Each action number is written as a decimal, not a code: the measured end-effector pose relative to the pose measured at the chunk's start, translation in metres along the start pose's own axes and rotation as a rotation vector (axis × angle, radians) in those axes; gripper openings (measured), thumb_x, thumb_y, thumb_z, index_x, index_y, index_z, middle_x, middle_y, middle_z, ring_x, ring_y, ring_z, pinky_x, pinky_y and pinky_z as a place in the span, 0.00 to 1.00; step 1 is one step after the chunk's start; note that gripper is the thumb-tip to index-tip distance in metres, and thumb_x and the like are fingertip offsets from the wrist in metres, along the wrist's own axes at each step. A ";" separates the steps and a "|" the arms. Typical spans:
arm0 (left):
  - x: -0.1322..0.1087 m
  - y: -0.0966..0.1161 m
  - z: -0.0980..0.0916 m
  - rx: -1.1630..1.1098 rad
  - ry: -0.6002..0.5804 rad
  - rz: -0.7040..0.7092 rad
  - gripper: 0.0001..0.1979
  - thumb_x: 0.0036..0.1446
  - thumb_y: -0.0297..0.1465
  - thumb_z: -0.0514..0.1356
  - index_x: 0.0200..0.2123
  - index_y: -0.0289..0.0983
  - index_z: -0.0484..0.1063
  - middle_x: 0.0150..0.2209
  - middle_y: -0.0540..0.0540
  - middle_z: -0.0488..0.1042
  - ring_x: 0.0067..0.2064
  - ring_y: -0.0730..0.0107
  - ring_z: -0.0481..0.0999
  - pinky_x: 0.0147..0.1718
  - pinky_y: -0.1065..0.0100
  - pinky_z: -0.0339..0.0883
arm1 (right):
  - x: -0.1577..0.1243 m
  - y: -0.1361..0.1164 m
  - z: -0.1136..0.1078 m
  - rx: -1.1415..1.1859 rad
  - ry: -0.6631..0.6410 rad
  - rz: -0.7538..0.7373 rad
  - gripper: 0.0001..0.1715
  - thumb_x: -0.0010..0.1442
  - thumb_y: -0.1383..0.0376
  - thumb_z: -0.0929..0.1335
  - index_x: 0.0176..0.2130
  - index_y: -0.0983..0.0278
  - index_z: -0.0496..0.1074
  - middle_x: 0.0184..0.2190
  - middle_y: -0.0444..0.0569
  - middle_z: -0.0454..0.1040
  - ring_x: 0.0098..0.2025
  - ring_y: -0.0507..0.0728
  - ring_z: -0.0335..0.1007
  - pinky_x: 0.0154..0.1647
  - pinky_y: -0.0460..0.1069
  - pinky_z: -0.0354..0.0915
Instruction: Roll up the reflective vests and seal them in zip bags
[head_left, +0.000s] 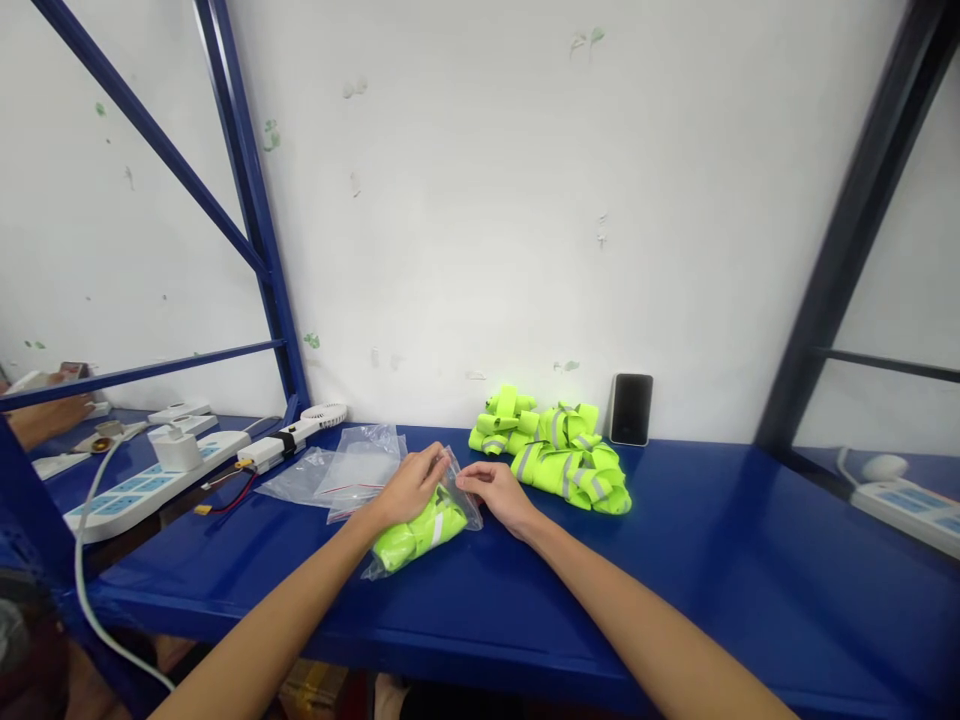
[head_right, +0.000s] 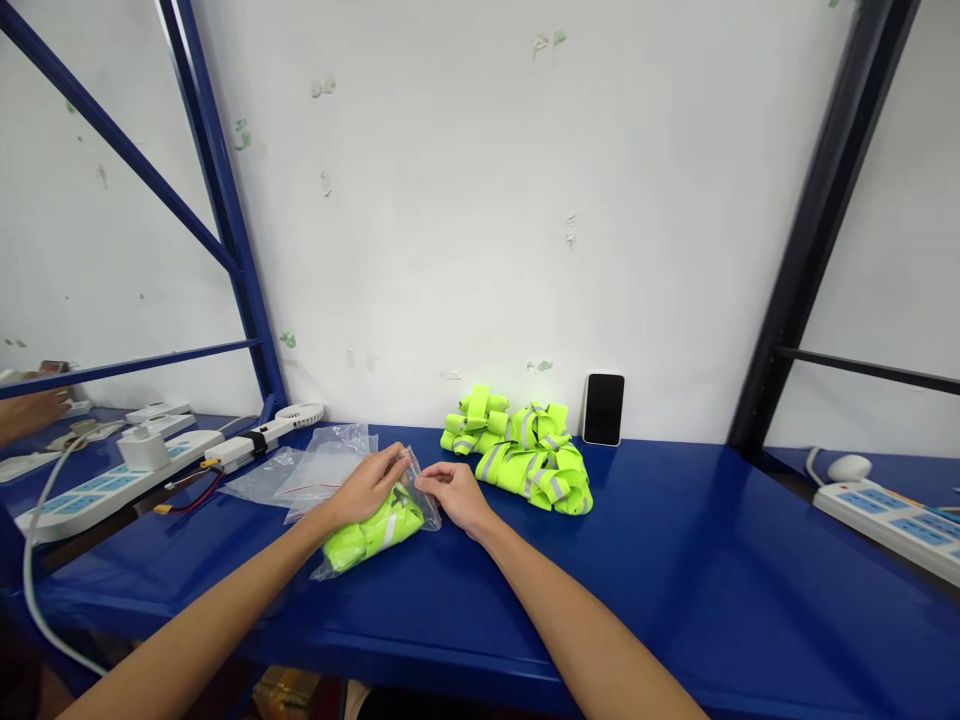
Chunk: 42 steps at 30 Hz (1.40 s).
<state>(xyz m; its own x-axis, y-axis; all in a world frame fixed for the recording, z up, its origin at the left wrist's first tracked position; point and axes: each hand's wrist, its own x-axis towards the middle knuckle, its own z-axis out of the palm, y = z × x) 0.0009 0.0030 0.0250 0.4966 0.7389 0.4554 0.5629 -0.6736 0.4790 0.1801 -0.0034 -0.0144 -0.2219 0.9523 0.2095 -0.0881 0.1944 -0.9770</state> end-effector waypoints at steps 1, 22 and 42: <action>0.000 0.000 0.000 0.000 -0.008 0.000 0.15 0.67 0.40 0.44 0.30 0.39 0.59 0.24 0.54 0.63 0.27 0.71 0.64 0.29 0.67 0.52 | 0.001 0.001 0.000 0.008 -0.001 -0.001 0.14 0.47 0.58 0.73 0.30 0.67 0.76 0.22 0.45 0.72 0.23 0.50 0.63 0.26 0.46 0.59; 0.001 -0.005 0.002 0.001 -0.023 -0.002 0.14 0.66 0.39 0.44 0.30 0.40 0.57 0.25 0.53 0.63 0.28 0.69 0.65 0.30 0.66 0.55 | 0.004 0.009 0.001 -0.275 0.075 -0.135 0.13 0.53 0.58 0.69 0.31 0.67 0.76 0.27 0.48 0.75 0.27 0.53 0.67 0.31 0.47 0.62; 0.000 0.006 -0.001 0.011 -0.056 0.037 0.13 0.65 0.40 0.46 0.33 0.40 0.62 0.28 0.51 0.69 0.29 0.68 0.67 0.32 0.67 0.59 | 0.000 -0.001 0.012 -0.292 0.083 -0.243 0.14 0.57 0.56 0.66 0.32 0.64 0.71 0.25 0.44 0.69 0.26 0.51 0.61 0.27 0.45 0.57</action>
<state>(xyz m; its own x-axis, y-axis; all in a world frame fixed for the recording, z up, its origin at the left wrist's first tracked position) 0.0039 -0.0010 0.0284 0.5534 0.7138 0.4293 0.5505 -0.7002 0.4546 0.1687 -0.0067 -0.0132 -0.1482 0.8835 0.4444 0.1548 0.4646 -0.8719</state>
